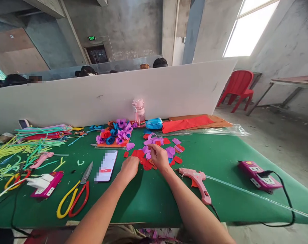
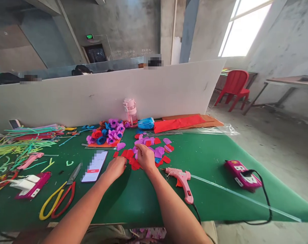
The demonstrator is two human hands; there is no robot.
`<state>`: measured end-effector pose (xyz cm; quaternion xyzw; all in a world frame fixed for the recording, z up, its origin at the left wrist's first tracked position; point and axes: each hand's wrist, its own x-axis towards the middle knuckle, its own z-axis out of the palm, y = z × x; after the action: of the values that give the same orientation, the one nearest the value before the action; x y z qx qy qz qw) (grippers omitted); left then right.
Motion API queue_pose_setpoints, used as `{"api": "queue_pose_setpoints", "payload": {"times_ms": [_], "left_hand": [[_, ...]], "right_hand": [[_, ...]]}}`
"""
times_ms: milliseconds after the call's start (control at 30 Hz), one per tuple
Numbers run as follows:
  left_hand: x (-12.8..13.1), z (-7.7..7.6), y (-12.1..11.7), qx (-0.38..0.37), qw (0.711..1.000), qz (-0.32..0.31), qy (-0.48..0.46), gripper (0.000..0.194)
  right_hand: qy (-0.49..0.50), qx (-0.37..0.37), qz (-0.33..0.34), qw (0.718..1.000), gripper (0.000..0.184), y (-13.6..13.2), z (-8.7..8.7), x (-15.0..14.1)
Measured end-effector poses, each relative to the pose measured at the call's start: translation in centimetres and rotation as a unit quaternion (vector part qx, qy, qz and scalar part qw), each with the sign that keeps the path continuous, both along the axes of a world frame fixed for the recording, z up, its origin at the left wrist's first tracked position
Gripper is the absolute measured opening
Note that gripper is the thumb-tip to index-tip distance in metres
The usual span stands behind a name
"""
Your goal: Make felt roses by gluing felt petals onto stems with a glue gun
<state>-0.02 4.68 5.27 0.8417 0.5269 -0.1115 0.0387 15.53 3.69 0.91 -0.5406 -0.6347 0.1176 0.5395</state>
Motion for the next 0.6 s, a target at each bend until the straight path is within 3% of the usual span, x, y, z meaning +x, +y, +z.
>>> {"api": "queue_pose_setpoints", "payload": {"times_ms": [133, 333, 467, 600], "left_hand": [[1.3, -0.4, 0.3, -0.002, 1.0, 0.019, 0.0, 0.034], [1.0, -1.0, 1.7, -0.002, 1.0, 0.027, 0.003, 0.024], [0.1, -1.1, 2.2, 0.027, 0.998, 0.042, -0.041, 0.025], [-0.4, -1.0, 3.0, 0.058, 0.992, 0.029, -0.106, 0.018]], "right_hand": [[-0.017, -0.006, 0.008, 1.0, 0.032, 0.1, 0.0, -0.1], [-0.049, 0.001, 0.035, 0.998, 0.034, -0.5, 0.0, -1.2], [-0.124, 0.035, 0.118, 0.985, 0.035, -1.0, 0.0, -2.3], [-0.126, 0.035, 0.126, 0.983, 0.034, -1.2, 0.4, -2.5]]}}
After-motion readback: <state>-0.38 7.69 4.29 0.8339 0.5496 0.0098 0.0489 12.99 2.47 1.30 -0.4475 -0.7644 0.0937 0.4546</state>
